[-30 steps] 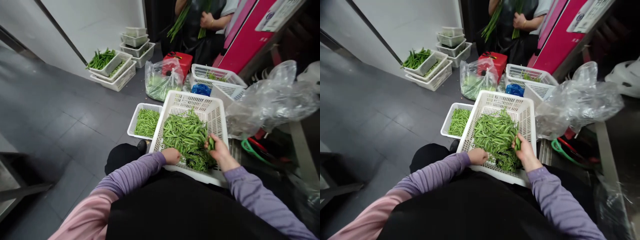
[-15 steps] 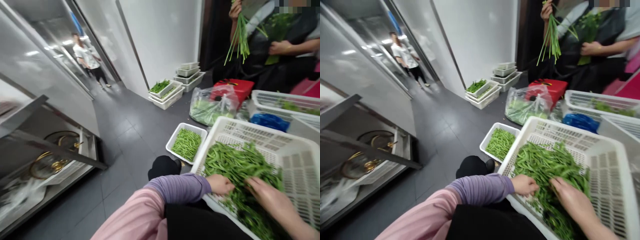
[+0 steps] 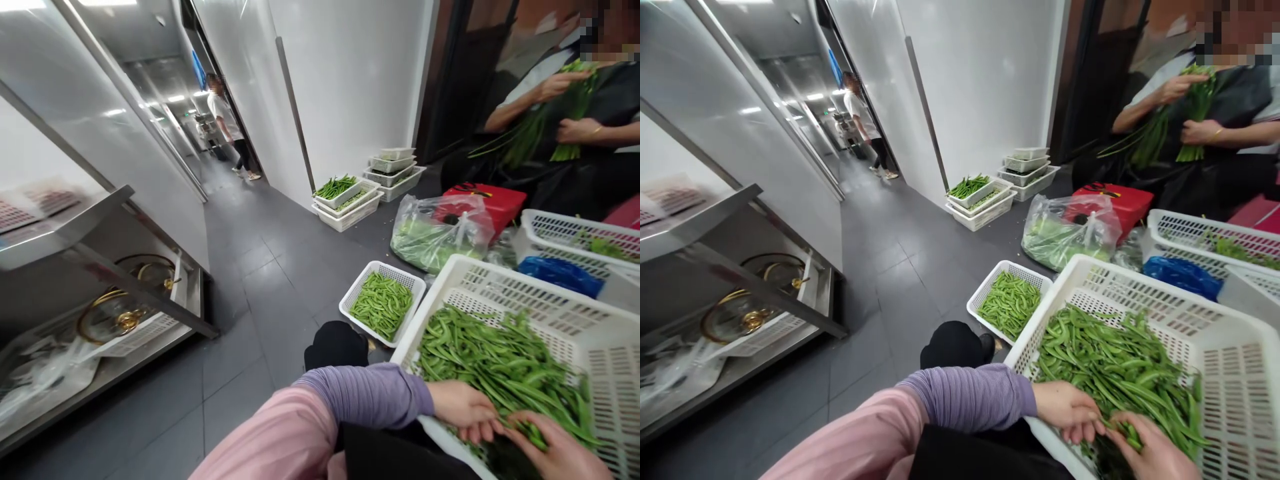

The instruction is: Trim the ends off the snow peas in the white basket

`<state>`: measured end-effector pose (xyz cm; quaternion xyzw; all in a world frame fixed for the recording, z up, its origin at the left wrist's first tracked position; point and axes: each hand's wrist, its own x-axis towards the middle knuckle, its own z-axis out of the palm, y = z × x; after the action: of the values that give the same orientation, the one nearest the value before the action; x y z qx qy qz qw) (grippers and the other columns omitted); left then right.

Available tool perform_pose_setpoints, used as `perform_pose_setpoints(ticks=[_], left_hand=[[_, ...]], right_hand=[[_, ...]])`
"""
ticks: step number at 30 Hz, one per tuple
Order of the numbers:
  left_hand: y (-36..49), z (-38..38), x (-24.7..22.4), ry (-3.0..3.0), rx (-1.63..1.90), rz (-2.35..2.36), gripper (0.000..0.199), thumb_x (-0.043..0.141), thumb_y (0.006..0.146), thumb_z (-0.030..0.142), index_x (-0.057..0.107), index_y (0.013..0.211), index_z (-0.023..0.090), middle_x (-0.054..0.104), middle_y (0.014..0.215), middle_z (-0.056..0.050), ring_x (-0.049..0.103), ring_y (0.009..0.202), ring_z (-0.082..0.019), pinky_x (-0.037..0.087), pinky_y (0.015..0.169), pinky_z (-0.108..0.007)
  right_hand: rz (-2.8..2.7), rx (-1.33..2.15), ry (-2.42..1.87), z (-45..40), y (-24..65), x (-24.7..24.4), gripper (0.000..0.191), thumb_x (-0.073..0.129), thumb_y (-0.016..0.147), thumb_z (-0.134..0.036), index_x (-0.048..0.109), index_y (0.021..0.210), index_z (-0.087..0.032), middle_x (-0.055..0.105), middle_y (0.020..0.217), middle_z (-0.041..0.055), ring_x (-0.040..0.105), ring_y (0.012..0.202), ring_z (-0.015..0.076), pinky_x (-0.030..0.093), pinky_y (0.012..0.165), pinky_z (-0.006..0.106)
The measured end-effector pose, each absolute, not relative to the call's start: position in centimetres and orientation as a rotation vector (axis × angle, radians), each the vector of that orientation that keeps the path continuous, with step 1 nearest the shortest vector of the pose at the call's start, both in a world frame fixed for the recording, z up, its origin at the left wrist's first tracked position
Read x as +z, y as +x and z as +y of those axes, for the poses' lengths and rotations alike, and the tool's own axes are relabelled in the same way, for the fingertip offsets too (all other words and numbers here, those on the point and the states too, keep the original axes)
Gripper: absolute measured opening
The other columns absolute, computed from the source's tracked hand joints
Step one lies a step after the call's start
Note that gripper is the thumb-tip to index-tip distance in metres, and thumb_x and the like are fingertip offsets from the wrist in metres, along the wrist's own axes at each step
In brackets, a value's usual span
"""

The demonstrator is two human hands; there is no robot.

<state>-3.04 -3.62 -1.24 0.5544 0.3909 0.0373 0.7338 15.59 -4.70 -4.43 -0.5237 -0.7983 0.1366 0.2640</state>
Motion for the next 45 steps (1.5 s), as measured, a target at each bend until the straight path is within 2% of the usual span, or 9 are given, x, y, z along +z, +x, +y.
perform_pose_setpoints(ticks=[8, 12, 15, 19, 25, 28, 31, 39, 45], left_hand=[[-3.5, -3.0, 0.8, 1.175, 0.062, 0.997, 0.017, 0.039, 0.076, 0.024, 0.053, 0.070, 0.016, 0.039, 0.046, 0.006, 0.037, 0.035, -0.006, 0.030, 0.035, -0.017], [-3.7, -1.7, -1.5, 1.653, -0.258, 1.130, 0.013, 0.049, 0.068, 0.019, 0.059, 0.064, 0.013, 0.050, 0.052, -0.001, 0.052, 0.053, -0.012, 0.040, 0.050, -0.021], [-3.9, -1.4, -2.2, 1.901, -0.182, 1.193, 0.027, 0.054, 0.064, 0.015, 0.061, 0.089, 0.012, 0.060, 0.079, -0.007, 0.056, 0.075, -0.016, 0.043, 0.067, -0.024], [-3.4, -1.3, -0.6, 1.812, 0.101, 0.895, 0.056, 0.052, 0.072, 0.027, 0.035, 0.126, 0.018, 0.055, 0.105, -0.005, 0.055, 0.065, -0.008, 0.044, 0.060, -0.020], [-2.8, -1.1, 1.0, 2.046, -0.017, 0.843, 0.029, 0.032, 0.083, 0.025, 0.058, 0.076, 0.014, 0.059, 0.066, -0.001, 0.050, 0.055, -0.008, 0.039, 0.057, -0.020], [-3.1, -1.5, 0.6, 2.367, -0.081, 0.874, 0.027, 0.038, 0.081, 0.027, 0.058, 0.070, 0.014, 0.060, 0.067, -0.004, 0.054, 0.061, -0.013, 0.039, 0.059, -0.023], [-3.3, -2.4, 0.2, 2.500, -0.062, 0.852, 0.028, 0.037, 0.082, 0.030, 0.059, 0.074, 0.015, 0.062, 0.074, -0.006, 0.055, 0.065, -0.015, 0.039, 0.058, -0.025], [-2.8, -2.9, -0.7, 2.174, 0.328, 1.104, 0.035, 0.027, 0.088, 0.030, 0.058, 0.078, 0.016, 0.061, 0.074, -0.003, 0.054, 0.070, -0.011, 0.040, 0.069, -0.021], [-3.2, -2.4, -3.0, 2.170, -0.314, 1.160, 0.026, 0.050, 0.072, 0.023, 0.062, 0.094, 0.017, 0.058, 0.092, -0.010, 0.057, 0.080, -0.020, 0.043, 0.073, -0.029]], right_hand=[[-1.841, 0.850, -1.544, -6.8, 13.4, 0.2, 0.024, 0.060, 0.064, -0.044, 0.056, 0.066, -0.020, 0.062, 0.070, 0.0026, 0.056, 0.068, 0.0181, 0.042, 0.063, 0.028], [-1.255, 1.066, -1.595, -5.5, 14.2, 0.4, 0.026, 0.065, 0.062, -0.040, 0.051, 0.072, -0.019, 0.048, 0.043, -0.0064, 0.042, 0.040, 0.0100, 0.033, 0.043, 0.022], [-1.016, 1.164, -1.427, -5.1, 14.8, 0.4, 0.027, 0.067, 0.061, -0.035, 0.048, 0.072, -0.019, 0.046, 0.044, -0.0083, 0.039, 0.037, 0.0070, 0.030, 0.040, 0.020], [-0.988, 1.219, -1.386, -4.9, 14.8, -0.1, 0.026, 0.067, 0.062, -0.034, 0.049, 0.074, -0.019, 0.048, 0.049, -0.0075, 0.038, 0.036, 0.0060, 0.030, 0.038, 0.020], [-1.576, 0.682, -1.622, -5.2, 15.0, 0.6, 0.026, 0.054, 0.075, -0.035, 0.057, 0.095, -0.019, 0.058, 0.073, 0.0031, 0.053, 0.060, 0.0141, 0.041, 0.052, 0.026], [-2.231, 0.429, -1.486, -5.5, 15.2, 1.5, 0.019, 0.047, 0.080, -0.024, 0.060, 0.093, -0.020, 0.058, 0.093, 0.0084, 0.053, 0.083, 0.0183, 0.042, 0.065, 0.028], [-2.565, 0.586, -1.329, -5.8, 14.7, 1.6, 0.015, 0.045, 0.079, -0.018, 0.060, 0.075, -0.018, 0.057, 0.077, 0.0062, 0.052, 0.079, 0.0180, 0.041, 0.063, 0.028], [-0.900, 1.518, -1.512, -6.3, 12.5, -1.0, 0.029, 0.059, 0.067, -0.044, 0.045, 0.070, -0.019, 0.039, 0.048, -0.0070, 0.036, 0.038, 0.0079, 0.030, 0.036, 0.021], [-1.181, 0.766, -1.852, -0.6, 16.4, -3.1, 0.023, 0.045, 0.077, -0.040, 0.049, 0.077, -0.017, 0.055, 0.064, 0.0030, 0.053, 0.058, 0.0154, 0.043, 0.054, 0.028]])
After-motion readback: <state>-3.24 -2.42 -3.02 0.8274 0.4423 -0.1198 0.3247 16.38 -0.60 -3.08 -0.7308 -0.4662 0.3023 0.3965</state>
